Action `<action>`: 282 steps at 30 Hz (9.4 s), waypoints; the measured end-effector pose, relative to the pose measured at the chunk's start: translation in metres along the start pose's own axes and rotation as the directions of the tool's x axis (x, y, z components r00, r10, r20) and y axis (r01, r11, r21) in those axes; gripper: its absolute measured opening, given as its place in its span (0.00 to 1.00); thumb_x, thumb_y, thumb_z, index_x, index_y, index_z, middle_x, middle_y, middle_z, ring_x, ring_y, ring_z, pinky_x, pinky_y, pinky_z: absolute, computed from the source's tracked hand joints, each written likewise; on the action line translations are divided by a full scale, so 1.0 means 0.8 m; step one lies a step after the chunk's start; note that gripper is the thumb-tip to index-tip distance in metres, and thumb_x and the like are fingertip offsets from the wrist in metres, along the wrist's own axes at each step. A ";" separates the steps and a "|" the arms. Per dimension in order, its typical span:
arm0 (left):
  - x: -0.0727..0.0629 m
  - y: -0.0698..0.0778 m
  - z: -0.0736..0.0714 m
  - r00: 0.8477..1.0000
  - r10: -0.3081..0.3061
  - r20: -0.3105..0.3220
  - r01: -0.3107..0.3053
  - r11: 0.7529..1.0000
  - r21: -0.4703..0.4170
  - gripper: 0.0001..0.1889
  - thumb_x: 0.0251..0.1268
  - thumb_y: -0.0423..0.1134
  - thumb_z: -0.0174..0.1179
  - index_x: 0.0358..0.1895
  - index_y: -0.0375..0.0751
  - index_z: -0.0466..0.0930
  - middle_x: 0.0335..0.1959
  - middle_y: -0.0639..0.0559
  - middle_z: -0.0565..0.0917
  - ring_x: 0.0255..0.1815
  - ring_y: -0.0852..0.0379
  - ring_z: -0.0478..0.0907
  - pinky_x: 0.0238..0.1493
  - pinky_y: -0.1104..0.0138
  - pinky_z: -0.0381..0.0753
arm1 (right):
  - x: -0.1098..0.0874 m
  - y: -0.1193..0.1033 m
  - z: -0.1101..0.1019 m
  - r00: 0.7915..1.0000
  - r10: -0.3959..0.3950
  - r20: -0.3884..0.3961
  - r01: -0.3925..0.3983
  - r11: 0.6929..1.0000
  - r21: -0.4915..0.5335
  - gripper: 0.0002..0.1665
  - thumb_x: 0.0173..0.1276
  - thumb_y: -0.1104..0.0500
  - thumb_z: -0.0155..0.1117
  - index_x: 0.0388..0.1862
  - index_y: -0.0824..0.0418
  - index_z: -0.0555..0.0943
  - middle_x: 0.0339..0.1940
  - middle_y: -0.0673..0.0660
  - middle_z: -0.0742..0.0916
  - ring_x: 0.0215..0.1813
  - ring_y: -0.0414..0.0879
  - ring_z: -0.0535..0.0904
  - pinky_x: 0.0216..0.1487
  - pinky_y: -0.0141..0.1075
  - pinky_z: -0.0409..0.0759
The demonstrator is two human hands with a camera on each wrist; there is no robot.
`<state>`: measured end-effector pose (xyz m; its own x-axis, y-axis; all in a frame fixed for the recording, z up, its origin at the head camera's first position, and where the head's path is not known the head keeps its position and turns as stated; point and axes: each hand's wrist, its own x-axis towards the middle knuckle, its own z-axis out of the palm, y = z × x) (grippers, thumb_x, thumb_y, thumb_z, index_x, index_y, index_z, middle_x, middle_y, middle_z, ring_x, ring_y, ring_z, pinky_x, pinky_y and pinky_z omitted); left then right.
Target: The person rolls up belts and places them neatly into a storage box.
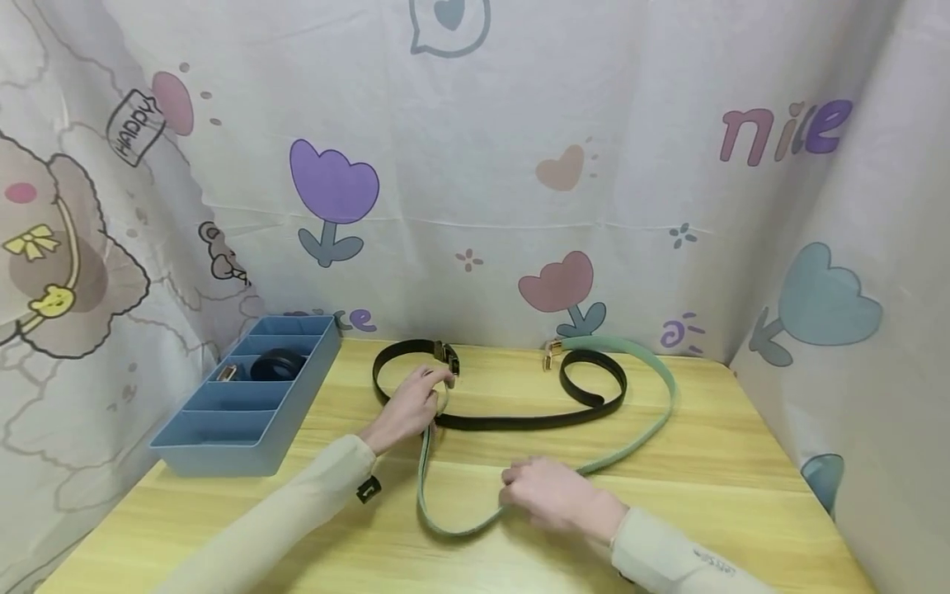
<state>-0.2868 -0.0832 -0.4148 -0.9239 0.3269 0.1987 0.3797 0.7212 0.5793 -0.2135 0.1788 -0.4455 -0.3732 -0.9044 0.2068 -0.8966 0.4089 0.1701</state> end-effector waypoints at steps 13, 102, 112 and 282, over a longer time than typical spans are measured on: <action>-0.047 0.012 0.024 0.971 0.136 0.195 -0.172 0.968 0.181 0.24 0.59 0.35 0.66 0.60 0.47 0.74 0.51 0.41 0.76 0.33 0.60 0.74 0.31 0.74 0.76 | -0.059 0.076 -0.012 0.881 0.464 0.093 -0.467 0.884 0.014 0.07 0.54 0.60 0.74 0.25 0.51 0.82 0.26 0.45 0.82 0.28 0.41 0.77 0.30 0.37 0.78; -0.045 0.030 0.038 0.875 0.212 0.434 -0.323 0.925 0.199 0.15 0.45 0.51 0.77 0.28 0.49 0.81 0.22 0.65 0.76 0.22 0.70 0.69 0.23 0.76 0.70 | 0.056 0.003 0.022 0.998 0.025 -0.052 -0.014 0.976 0.218 0.04 0.65 0.56 0.67 0.39 0.51 0.85 0.33 0.45 0.85 0.33 0.29 0.76 0.36 0.16 0.72; -0.044 0.026 0.040 0.817 0.264 0.513 -0.384 0.912 0.141 0.14 0.44 0.46 0.78 0.33 0.49 0.84 0.30 0.63 0.78 0.28 0.69 0.70 0.31 0.78 0.71 | 0.048 0.002 0.019 1.000 -0.029 0.009 0.026 0.975 0.223 0.03 0.68 0.54 0.65 0.39 0.50 0.83 0.35 0.42 0.87 0.36 0.29 0.78 0.40 0.17 0.74; -0.030 0.023 0.035 0.814 0.282 0.507 -0.418 0.891 0.176 0.22 0.42 0.51 0.78 0.41 0.47 0.83 0.34 0.61 0.79 0.32 0.68 0.73 0.33 0.78 0.72 | 0.037 0.027 0.017 0.998 0.035 0.048 -0.047 0.965 0.258 0.16 0.60 0.47 0.71 0.47 0.48 0.83 0.35 0.40 0.84 0.31 0.26 0.71 0.33 0.18 0.69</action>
<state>-0.2560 -0.0606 -0.4314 -0.6221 0.7793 -0.0757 0.7328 0.6136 0.2942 -0.2469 0.1590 -0.4488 -0.4157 -0.8942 0.1663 -0.9094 0.4053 -0.0938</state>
